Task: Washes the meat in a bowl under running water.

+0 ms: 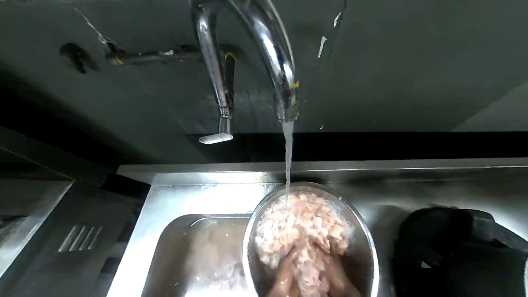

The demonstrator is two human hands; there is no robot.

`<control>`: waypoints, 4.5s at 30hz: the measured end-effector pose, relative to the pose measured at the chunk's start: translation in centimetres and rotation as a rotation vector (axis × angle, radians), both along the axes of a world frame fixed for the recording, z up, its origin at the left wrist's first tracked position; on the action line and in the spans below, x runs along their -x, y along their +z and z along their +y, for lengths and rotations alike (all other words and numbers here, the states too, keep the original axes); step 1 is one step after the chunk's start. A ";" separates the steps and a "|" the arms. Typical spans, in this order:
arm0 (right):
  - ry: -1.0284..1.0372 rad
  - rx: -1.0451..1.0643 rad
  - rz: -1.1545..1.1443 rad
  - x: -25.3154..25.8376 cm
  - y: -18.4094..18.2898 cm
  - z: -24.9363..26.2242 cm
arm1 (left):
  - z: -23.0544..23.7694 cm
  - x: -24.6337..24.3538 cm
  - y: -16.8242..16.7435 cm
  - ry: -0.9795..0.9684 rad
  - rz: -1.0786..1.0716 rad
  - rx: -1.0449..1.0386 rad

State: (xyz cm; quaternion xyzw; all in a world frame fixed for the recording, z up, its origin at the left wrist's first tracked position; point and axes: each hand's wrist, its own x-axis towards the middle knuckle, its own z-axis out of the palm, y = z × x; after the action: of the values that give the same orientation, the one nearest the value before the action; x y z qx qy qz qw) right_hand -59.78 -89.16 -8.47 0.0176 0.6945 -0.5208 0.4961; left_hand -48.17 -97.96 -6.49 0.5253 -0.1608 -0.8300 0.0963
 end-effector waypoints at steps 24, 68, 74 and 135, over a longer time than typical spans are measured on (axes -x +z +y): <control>0.062 0.072 0.234 7.4 0.0 -5.3 | -10.3 1.4 -0.3 -0.163 0.060 0.127; 0.324 0.009 0.233 3.5 8.9 -2.2 | -6.1 2.5 7.5 -0.525 -0.187 0.676; 0.133 -0.093 0.407 5.3 3.2 2.2 | -7.3 -3.0 1.3 -0.188 -0.196 0.345; -0.140 0.251 -0.236 -0.3 4.2 -1.6 | -0.6 1.8 3.5 -0.288 -0.094 0.434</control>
State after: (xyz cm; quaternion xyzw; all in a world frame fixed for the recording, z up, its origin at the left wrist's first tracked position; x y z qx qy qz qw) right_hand -59.46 -90.72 -4.30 0.0647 0.5580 -0.6311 0.5349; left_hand -49.96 -98.59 -2.96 0.5022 -0.4124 -0.7559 0.0798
